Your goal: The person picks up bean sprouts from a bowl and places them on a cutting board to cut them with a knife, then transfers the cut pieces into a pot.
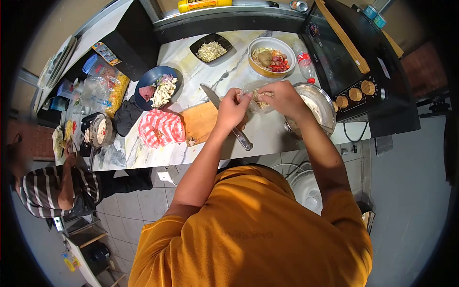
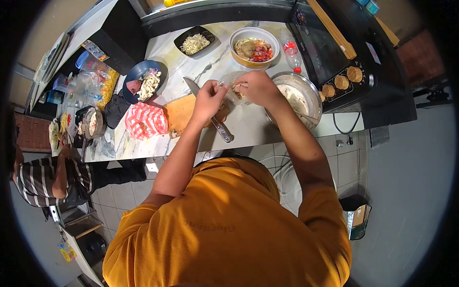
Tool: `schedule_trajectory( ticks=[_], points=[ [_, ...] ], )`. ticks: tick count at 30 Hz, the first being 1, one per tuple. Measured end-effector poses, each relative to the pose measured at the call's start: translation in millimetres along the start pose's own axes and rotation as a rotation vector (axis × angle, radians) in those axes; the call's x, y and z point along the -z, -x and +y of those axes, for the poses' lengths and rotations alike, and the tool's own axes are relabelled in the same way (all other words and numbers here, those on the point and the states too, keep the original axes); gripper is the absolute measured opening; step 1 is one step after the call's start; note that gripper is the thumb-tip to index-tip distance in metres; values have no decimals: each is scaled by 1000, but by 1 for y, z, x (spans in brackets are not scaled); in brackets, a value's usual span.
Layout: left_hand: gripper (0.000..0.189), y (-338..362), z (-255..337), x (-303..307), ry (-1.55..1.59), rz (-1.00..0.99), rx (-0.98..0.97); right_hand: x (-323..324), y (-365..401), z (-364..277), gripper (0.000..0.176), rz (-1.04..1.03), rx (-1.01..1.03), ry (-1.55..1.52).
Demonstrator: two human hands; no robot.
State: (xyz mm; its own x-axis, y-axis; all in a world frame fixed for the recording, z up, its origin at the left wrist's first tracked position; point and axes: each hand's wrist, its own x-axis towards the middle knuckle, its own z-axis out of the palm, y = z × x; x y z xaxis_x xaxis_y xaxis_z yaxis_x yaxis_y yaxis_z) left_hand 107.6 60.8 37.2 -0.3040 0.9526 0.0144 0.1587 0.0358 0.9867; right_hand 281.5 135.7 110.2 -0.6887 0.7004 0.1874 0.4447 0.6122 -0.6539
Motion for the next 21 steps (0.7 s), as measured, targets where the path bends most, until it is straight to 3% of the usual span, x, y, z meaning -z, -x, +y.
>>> schedule_trajectory(
  ticks=[4,6,9,15,18,21],
  points=[
    [31,2,4,1,104,-33,93,12,4,8,25,1,-73,-39],
    [30,-1,1,1,126,-43,86,20,4,9,28,-81,-340,-334],
    [24,1,-1,2,165,-44,107,28,3,3,29,-93,-339,-411],
    [36,4,-11,20,174,-158,165,26,-17,-42,27,-166,-280,-566],
    [39,18,-8,51,203,-283,177,1,-37,-54,27,-241,-197,-528],
    [30,34,-27,92,77,-274,194,-51,-56,-52,26,-331,-170,-570]
  ],
)
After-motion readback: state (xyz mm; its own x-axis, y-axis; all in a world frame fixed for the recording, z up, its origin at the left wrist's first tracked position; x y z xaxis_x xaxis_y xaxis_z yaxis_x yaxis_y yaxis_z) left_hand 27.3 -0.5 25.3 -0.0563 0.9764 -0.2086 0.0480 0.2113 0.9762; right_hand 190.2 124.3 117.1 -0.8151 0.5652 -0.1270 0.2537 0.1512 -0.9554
